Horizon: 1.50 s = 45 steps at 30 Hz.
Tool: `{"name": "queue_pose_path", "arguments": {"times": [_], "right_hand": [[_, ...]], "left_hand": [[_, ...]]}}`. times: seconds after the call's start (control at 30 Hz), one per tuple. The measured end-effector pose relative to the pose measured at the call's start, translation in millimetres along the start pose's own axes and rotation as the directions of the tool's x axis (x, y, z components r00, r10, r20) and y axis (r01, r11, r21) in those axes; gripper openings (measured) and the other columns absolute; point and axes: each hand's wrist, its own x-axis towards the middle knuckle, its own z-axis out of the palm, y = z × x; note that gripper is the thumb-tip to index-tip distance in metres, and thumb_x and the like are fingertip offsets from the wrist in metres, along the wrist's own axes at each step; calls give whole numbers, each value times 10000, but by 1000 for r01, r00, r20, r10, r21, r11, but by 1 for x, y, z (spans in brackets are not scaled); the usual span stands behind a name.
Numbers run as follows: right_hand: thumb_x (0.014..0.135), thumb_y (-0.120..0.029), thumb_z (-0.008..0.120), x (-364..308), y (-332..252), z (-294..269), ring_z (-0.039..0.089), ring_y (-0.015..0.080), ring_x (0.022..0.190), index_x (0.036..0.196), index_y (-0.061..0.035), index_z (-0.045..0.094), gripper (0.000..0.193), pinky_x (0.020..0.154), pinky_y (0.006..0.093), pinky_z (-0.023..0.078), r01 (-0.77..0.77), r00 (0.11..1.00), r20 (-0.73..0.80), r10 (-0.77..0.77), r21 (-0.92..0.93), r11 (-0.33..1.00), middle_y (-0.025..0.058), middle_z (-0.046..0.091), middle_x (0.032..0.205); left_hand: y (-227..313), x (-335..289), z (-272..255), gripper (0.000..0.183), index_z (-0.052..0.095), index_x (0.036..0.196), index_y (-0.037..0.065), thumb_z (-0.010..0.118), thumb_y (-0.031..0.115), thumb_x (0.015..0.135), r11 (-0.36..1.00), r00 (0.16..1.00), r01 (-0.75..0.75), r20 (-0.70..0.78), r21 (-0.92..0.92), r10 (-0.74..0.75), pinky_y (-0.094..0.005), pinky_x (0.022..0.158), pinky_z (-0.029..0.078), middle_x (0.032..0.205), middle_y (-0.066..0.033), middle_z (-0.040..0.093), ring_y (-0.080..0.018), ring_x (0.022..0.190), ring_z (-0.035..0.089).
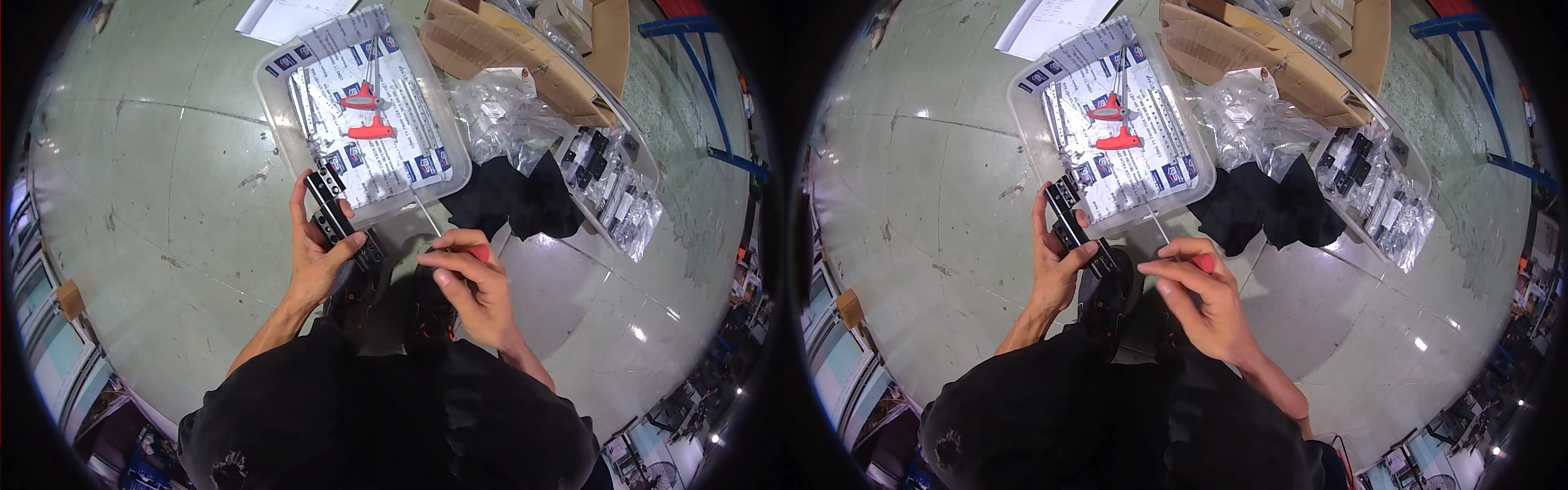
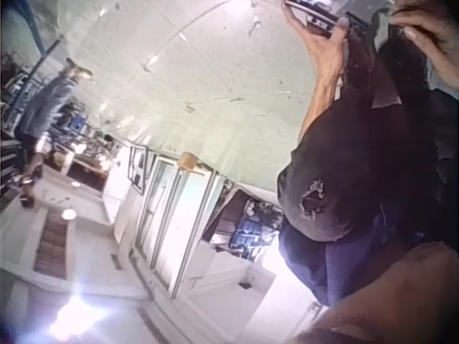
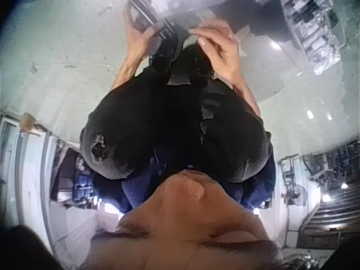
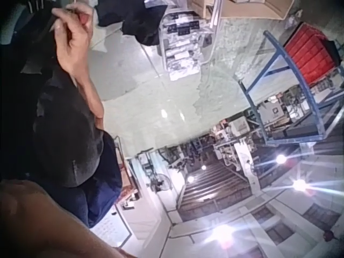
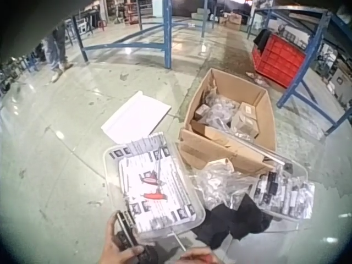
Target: The person assembles small metal components by securing them with a screwdriver and a T-handle wrench.
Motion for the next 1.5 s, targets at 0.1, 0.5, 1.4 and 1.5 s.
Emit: {"name": "queue_pose_path", "arguments": {"times": [0.1, 0.5, 1.4, 1.5], "right_hand": [[787, -53, 734, 5, -7, 12, 583, 179, 851, 1075, -69, 693, 292, 732, 279, 473, -140, 989, -55, 138, -27, 990, 72, 535, 1072], [643, -152, 853, 15, 11, 40, 543, 252, 920, 1029, -126, 731, 406, 772, 352, 486, 273, 952, -10, -307, -431, 860, 72, 544, 1023], [809, 88, 629, 1, 16, 21, 600, 258, 907, 1232, -36, 530, 451, 799, 330, 503, -103, 983, -159, 87, -96, 990, 192, 502, 1157], [836, 92, 633, 14, -3, 14, 630, 260, 1008, 1192, 4, 513, 385, 865, 313, 510, -2, 905, -393, 166, 387, 922, 205, 546, 1222]], "left_hand": [[2, -3, 3, 972, 100, 1508, 246, 666, -84, 790, 999, 998, 31, 51, -25, -29, -251, 695, 536, 1069, -52, 547, -96, 824, 587], [13, -7, 12, 920, 19, 1507, 238, 664, 47, 879, 1000, 993, -24, 119, -5, 24, -244, 606, 529, 1108, -98, 552, -125, 806, 628], [13, -6, 7, 757, 114, 1512, 216, 603, 136, 939, 999, 992, 43, 119, 24, -45, -275, 722, 549, 1039, -105, 590, -127, 835, 625], [10, -4, 7, 676, 157, 1507, 202, 566, 195, 968, 997, 982, 53, 179, 49, -61, -261, 733, 538, 956, -97, 620, -117, 839, 622]]}}
